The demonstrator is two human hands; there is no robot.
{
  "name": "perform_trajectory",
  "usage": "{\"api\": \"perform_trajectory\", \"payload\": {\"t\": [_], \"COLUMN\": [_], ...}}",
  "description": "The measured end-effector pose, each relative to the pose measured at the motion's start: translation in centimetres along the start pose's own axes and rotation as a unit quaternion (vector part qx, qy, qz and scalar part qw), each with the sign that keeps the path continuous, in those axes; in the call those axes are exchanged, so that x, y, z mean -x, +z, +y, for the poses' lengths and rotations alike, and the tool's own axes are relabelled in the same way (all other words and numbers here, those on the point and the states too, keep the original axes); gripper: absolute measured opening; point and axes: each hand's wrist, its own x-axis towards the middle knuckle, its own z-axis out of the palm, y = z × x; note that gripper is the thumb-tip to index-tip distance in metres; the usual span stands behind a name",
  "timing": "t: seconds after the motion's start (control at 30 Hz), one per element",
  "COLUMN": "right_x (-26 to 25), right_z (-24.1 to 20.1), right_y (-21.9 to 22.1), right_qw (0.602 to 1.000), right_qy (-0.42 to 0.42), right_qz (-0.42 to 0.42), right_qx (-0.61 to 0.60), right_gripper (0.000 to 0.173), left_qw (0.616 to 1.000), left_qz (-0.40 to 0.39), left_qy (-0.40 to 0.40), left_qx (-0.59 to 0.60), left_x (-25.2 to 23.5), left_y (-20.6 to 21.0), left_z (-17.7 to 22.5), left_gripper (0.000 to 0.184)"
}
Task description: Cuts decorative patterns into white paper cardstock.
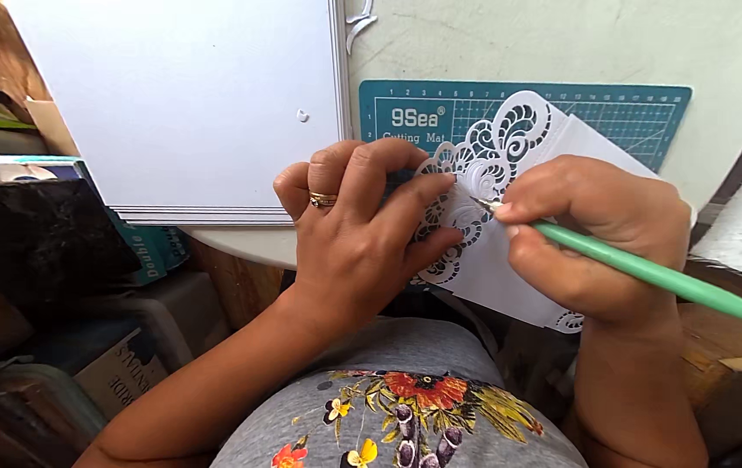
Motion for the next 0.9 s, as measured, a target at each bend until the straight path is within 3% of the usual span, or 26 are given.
{"api": "perform_trajectory", "payload": {"t": [0.13,0.27,0.37,0.47,0.6,0.9], "right_x": [0.8,1.6,1.9,1.8,1.7,1.7], "right_z": [0.4,0.2,0.5,0.6,0.6,0.5], "right_y": [0.0,2.6,3.3,3.4,3.9,3.8], "right_qw": [0.984,0.973,0.973,0.974,0.977,0.982], "right_qy": [0.012,-0.005,-0.022,-0.043,-0.067,-0.051], "right_qz": [0.094,0.178,0.186,0.183,0.187,0.176], "right_qx": [-0.149,-0.145,-0.135,-0.125,-0.082,-0.054], "right_gripper": [0.014,0.016,0.020,0.011,0.007,0.006], "left_qw": [0.999,0.986,0.977,0.970,0.933,0.921], "left_qz": [-0.039,-0.125,-0.167,-0.178,-0.199,-0.212], "left_qy": [-0.018,-0.087,-0.099,-0.109,-0.160,-0.186], "left_qx": [0.018,0.063,0.084,0.124,0.253,0.270], "left_x": [-0.9,-2.5,-3.6,-3.9,-4.1,-4.2], "left_y": [-1.0,-2.5,-3.2,-3.5,-3.2,-3.3], "left_z": [0.6,1.4,1.3,1.6,2.1,2.0], "left_gripper": [0.050,0.064,0.038,0.020,0.020,0.017]}}
